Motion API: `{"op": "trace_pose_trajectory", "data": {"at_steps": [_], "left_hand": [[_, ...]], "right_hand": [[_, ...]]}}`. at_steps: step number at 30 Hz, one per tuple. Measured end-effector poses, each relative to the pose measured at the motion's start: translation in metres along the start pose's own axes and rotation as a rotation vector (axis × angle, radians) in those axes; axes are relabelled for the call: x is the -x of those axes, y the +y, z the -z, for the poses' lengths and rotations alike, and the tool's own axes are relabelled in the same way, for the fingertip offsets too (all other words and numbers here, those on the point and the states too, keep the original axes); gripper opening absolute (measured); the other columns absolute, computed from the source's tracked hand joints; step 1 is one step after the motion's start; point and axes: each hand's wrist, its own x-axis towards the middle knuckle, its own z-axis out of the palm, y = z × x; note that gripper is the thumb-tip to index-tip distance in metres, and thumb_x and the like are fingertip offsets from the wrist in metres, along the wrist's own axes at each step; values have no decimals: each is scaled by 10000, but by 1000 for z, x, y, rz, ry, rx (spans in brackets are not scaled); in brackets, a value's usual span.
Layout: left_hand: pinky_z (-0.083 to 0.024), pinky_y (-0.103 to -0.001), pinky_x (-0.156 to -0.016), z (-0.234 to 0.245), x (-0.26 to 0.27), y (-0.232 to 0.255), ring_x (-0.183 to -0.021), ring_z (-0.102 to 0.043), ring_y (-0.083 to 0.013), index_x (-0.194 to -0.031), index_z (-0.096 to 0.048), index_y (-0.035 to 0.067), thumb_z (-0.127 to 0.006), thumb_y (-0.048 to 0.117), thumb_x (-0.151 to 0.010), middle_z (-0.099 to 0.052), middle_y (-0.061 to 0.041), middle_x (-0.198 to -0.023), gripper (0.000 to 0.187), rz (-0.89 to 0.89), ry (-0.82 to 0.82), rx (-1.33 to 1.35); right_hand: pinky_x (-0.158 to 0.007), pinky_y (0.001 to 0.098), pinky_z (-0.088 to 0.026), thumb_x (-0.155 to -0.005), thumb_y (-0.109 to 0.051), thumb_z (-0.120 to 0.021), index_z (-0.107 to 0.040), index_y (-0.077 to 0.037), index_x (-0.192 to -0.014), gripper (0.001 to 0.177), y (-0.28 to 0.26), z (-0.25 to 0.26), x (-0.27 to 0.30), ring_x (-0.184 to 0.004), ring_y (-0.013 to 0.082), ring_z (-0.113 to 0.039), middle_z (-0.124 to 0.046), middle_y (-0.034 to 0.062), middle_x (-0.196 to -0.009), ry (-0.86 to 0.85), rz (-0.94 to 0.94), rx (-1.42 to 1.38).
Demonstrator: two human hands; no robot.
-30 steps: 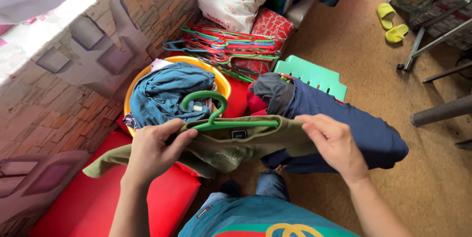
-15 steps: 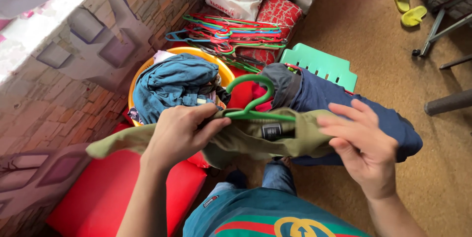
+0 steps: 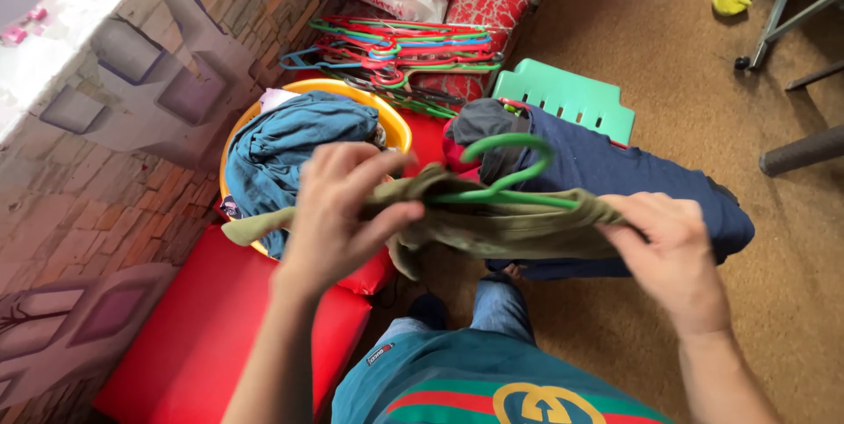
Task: Hanging various shirts and garments onto plastic clothes hangers from a pile.
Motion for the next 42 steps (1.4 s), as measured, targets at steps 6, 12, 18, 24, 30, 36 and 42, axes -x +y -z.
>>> {"op": "trace_pose_trajectory", "data": {"at_steps": [6, 12, 18, 24, 30, 36, 42], "left_hand": [[-493, -354, -840, -24, 61, -92, -944, -643, -244, -1078, -722, 63, -670, 237, -998, -671, -86, -978, 198, 305, -256, 285], [-485, -289, -782, -39, 66, -87, -864, -574, -143, -1014, -660, 24, -618, 185, -1039, -604, -40, -889, 168, 610, -178, 569], [-490, -326, -858, -52, 65, -94, -930, -634, -216, -999, -695, 32, -673, 149, -968, -682, -78, -938, 123, 372, -303, 455], [-501, -357, -839, -69, 70, -103, -922, -637, -260, -1045, -634, 7, -543, 189, -1059, -641, -113, -989, 203, 496, 36, 348], [-430, -440, -913, -40, 92, -138, -994, -540, -384, -1077, -628, 70, -576, 250, -1081, -602, -159, -1015, 187, 600, 101, 79], [-381, -512, -800, -38, -4, -7, -1014, -593, -363, -1030, -633, 48, -723, 402, -798, -660, -106, -985, 433, -39, -183, -54], [-478, -466, -630, -83, 10, 10, -772, -649, -362, -891, -568, 72, -679, 339, -938, -632, -130, -809, 293, -9, -475, 168]], "right_hand": [[-816, 328, -441, -891, -88, -737, -738, -62, -1060, 171, 23, 8, 18, -847, 202, -661, -716, 51, -914, 146, -124, -145], [-817, 327, -464, -905, -54, -731, -734, -36, -1074, 169, 30, 8, 31, -866, 204, -681, -730, 62, -931, 143, -111, -172], [-758, 284, -528, -912, -31, -721, -723, -12, -1093, 182, 33, 7, 41, -818, 184, -713, -747, 94, -951, 154, -207, -287], [-748, 285, -517, -912, -37, -729, -737, -8, -1091, 181, 38, 2, 48, -801, 168, -698, -743, 92, -912, 140, -263, -248], [-799, 263, -528, -915, -30, -710, -731, -22, -1110, 196, 74, 6, 76, -864, 136, -700, -755, 56, -940, 128, -288, -353], [-810, 261, -527, -878, -30, -725, -753, -19, -1094, 217, 77, 11, 84, -859, 129, -724, -780, 47, -944, 106, -303, -368], [-900, 248, -553, -936, -32, -642, -753, -21, -1154, 245, 105, 12, 118, -995, 108, -703, -776, 51, -1089, 68, -504, -766]]}}
